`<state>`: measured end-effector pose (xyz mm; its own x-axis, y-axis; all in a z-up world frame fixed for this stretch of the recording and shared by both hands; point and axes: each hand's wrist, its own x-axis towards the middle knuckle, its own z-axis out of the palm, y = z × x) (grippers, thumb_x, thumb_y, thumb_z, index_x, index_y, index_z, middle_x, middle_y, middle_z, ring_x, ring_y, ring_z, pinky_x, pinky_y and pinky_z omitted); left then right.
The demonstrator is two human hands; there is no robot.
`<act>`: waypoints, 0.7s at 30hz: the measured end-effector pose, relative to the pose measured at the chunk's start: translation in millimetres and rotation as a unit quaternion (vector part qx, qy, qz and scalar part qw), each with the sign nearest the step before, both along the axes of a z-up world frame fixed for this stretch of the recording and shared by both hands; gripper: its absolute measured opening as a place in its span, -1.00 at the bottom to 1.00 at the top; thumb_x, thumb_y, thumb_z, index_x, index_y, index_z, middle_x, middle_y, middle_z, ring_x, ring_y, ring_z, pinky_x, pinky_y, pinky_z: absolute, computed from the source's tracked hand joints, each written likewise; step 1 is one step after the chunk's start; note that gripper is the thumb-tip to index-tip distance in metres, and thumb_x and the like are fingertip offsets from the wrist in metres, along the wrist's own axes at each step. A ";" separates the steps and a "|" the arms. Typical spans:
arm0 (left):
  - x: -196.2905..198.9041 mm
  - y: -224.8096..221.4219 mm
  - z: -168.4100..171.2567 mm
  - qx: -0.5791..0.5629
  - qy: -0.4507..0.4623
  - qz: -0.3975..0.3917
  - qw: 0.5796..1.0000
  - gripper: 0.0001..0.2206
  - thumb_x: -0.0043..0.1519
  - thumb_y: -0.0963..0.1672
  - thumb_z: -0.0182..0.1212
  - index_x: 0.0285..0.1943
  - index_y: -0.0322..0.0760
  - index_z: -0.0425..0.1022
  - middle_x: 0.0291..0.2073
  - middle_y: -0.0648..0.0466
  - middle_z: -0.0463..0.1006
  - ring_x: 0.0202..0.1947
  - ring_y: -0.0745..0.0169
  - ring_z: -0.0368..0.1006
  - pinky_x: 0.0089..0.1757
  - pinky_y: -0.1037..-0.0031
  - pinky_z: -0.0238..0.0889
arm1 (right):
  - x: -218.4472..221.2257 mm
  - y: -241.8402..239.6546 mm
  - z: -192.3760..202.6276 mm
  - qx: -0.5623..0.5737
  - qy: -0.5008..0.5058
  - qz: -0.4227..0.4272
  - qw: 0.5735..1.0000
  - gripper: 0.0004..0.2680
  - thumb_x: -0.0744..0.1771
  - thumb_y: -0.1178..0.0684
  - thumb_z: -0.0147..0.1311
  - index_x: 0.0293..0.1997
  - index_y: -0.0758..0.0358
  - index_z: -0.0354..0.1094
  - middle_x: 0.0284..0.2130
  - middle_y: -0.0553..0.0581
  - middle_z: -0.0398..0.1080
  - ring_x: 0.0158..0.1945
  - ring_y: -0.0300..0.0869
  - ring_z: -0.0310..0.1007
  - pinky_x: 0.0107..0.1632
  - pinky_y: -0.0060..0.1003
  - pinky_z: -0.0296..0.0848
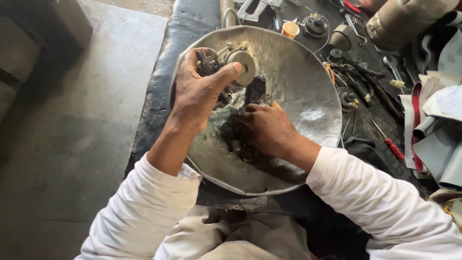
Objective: The recorder is disassembling and inspecting components of a motorcycle carburetor.
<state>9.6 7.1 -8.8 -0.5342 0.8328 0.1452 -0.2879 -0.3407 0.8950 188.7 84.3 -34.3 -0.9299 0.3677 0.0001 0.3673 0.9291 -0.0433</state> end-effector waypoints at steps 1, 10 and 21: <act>0.0 0.6 -1.7 0.004 0.002 0.001 1.000 -0.43 0.06 -0.14 0.48 0.17 -0.40 0.23 -0.10 -0.07 0.50 -0.14 0.22 0.58 -0.13 0.50 0.56 | -1.3 -0.4 0.2 0.004 0.002 0.001 1.000 -0.82 0.27 -0.01 0.15 -0.07 0.03 0.53 -0.16 0.09 0.46 -0.08 0.01 0.48 -0.14 0.01 0.43; -0.1 6.4 -3.5 -0.014 -0.020 0.009 1.000 -0.52 0.06 -0.16 0.49 0.11 -0.45 0.39 -0.15 0.00 0.54 -0.21 0.28 0.52 -0.18 0.49 0.46 | 1.0 -1.1 -3.2 0.062 0.005 0.019 0.998 -0.74 0.21 0.08 0.13 -0.01 0.05 0.47 -0.12 0.13 0.44 -0.09 0.04 0.47 -0.13 0.05 0.41; 3.9 7.6 -7.4 -0.003 -0.002 0.063 0.998 -0.48 0.01 -0.13 0.56 0.05 -0.39 0.34 -0.19 0.01 0.54 -0.24 0.33 0.50 -0.23 0.57 0.43 | -15.1 -35.1 65.8 -0.252 0.411 -0.162 0.861 -0.89 0.33 0.10 0.23 -0.23 0.34 0.56 -0.50 0.05 0.51 -0.46 -0.36 0.41 -0.41 -0.37 0.36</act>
<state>13.5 14.7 -16.2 -0.6351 0.7600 0.1384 -0.2467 -0.3693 0.8960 173.6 49.2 31.5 -0.5402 0.7533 0.3751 0.2557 0.5716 -0.7797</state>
